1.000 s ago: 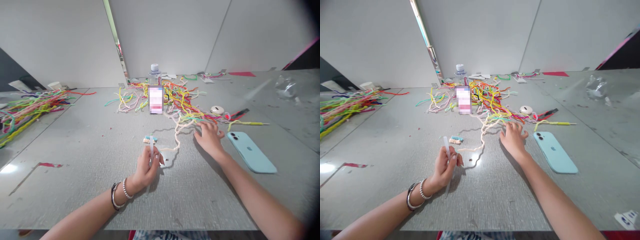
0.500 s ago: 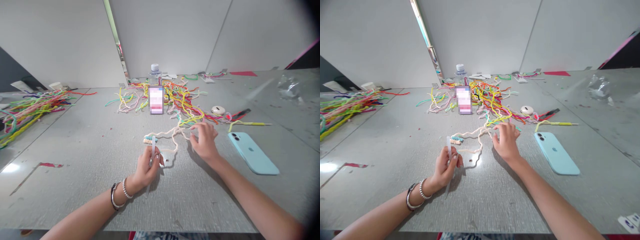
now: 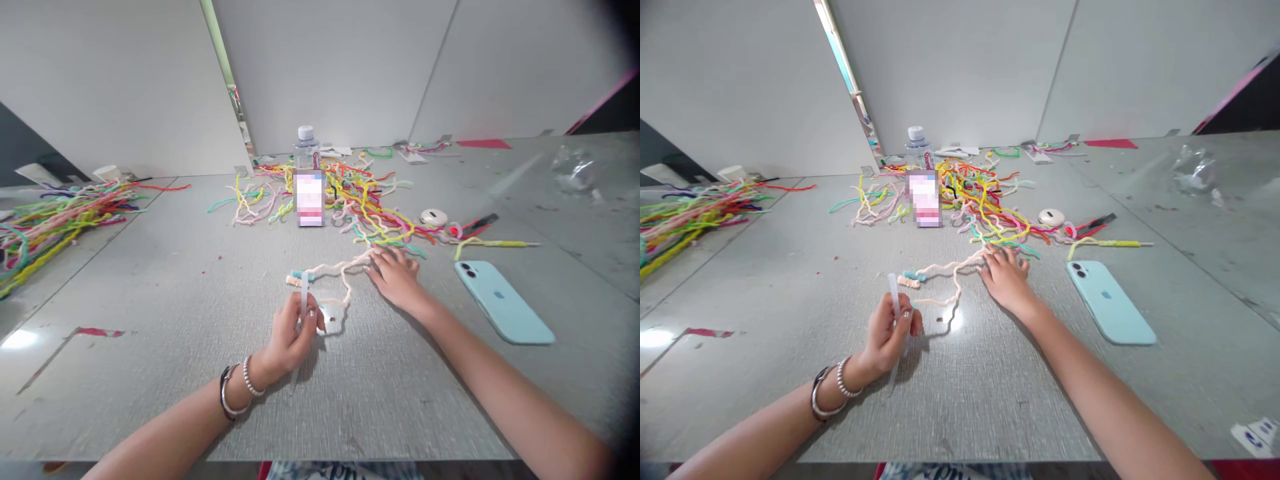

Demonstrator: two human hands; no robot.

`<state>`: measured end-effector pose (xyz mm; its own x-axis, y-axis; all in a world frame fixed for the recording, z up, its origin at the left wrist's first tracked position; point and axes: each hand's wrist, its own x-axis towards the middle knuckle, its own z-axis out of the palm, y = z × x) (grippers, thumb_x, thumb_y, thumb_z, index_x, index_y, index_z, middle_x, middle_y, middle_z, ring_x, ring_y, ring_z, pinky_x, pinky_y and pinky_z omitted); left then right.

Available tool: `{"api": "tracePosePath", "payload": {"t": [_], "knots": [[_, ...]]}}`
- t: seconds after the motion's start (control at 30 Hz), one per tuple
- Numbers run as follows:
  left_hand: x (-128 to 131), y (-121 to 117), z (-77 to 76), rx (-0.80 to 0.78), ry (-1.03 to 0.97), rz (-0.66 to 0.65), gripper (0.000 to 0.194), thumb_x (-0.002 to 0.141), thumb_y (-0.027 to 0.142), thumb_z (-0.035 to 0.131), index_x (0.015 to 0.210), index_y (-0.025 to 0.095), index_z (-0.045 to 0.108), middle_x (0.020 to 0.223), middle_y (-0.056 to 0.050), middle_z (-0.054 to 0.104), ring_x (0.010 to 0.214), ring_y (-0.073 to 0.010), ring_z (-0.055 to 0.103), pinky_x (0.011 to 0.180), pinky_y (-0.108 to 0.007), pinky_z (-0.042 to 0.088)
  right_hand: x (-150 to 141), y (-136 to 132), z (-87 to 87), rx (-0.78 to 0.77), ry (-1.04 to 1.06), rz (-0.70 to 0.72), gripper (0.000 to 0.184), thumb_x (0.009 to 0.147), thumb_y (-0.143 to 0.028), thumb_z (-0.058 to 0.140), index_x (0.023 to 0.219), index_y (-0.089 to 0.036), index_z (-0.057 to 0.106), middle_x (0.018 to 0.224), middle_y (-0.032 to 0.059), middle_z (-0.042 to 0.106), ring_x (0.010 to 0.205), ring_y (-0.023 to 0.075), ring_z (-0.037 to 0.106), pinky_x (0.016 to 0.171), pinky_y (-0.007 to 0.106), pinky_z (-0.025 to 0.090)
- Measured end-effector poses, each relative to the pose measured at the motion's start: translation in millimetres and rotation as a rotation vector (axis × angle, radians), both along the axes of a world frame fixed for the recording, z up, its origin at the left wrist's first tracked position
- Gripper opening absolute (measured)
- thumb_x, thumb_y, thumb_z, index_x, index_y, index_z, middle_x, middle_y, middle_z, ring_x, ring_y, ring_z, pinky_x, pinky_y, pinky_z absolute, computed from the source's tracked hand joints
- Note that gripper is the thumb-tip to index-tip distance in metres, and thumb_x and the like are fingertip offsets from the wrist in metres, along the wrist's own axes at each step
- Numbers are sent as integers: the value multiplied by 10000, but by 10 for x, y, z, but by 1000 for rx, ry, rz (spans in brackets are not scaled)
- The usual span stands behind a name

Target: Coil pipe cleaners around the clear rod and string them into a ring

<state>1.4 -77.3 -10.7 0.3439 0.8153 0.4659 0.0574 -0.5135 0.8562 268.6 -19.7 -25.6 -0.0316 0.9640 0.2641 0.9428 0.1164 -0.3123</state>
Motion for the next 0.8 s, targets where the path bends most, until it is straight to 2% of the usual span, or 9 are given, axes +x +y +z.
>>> {"api": "tracePosePath", "payload": {"t": [0.13,0.23,0.37,0.5,0.57,0.67,0.73,0.8], "knots": [[5,7,10,2,-10,-5,50,1008,214,389,1007,215,439,673,42,584,571,-83,519,554,-212,424,80,54,25,59,124,-102,407,903,-329,431,1242,-198,615,1371,149,568,1292,405,395,969,654,262],[10,10,16,12,-13,-6,47,1004,199,393,1005,218,436,679,44,589,570,-78,512,559,-209,425,96,39,139,131,259,-149,364,872,-293,438,1140,-165,649,1190,169,659,1182,373,504,952,586,325],[18,14,21,29,-2,-5,55,999,188,391,1006,215,438,665,45,586,568,-79,513,556,-207,425,65,-28,299,171,492,-125,330,902,-328,408,1113,-188,620,849,86,692,826,245,647,757,384,471],[18,17,22,27,14,4,49,996,191,398,987,211,441,668,40,588,572,-81,522,550,-206,423,44,-68,356,153,663,-106,337,913,-383,425,1169,-199,545,604,-25,568,599,185,594,620,308,463],[16,18,21,23,19,6,48,996,193,400,979,210,442,670,38,589,573,-81,522,555,-209,426,55,-75,355,168,692,-141,363,891,-394,475,1202,-211,514,568,-66,477,528,165,517,576,298,424],[15,19,20,17,23,10,44,995,193,402,977,209,439,671,38,590,566,-80,516,558,-212,425,77,-100,376,266,622,-214,390,837,-339,542,1207,-225,508,627,-73,388,549,154,449,588,300,388],[17,19,18,11,22,13,42,996,191,400,984,211,435,672,39,590,561,-79,511,556,-212,421,68,-141,430,348,512,-223,407,813,-289,556,1212,-224,514,696,-49,396,625,170,465,644,322,404],[19,16,15,6,22,13,39,996,191,399,994,214,429,671,43,587,553,-78,500,551,-211,416,25,-207,515,416,417,-173,395,818,-258,549,1210,-220,526,775,-14,434,720,194,492,707,348,423]]}}
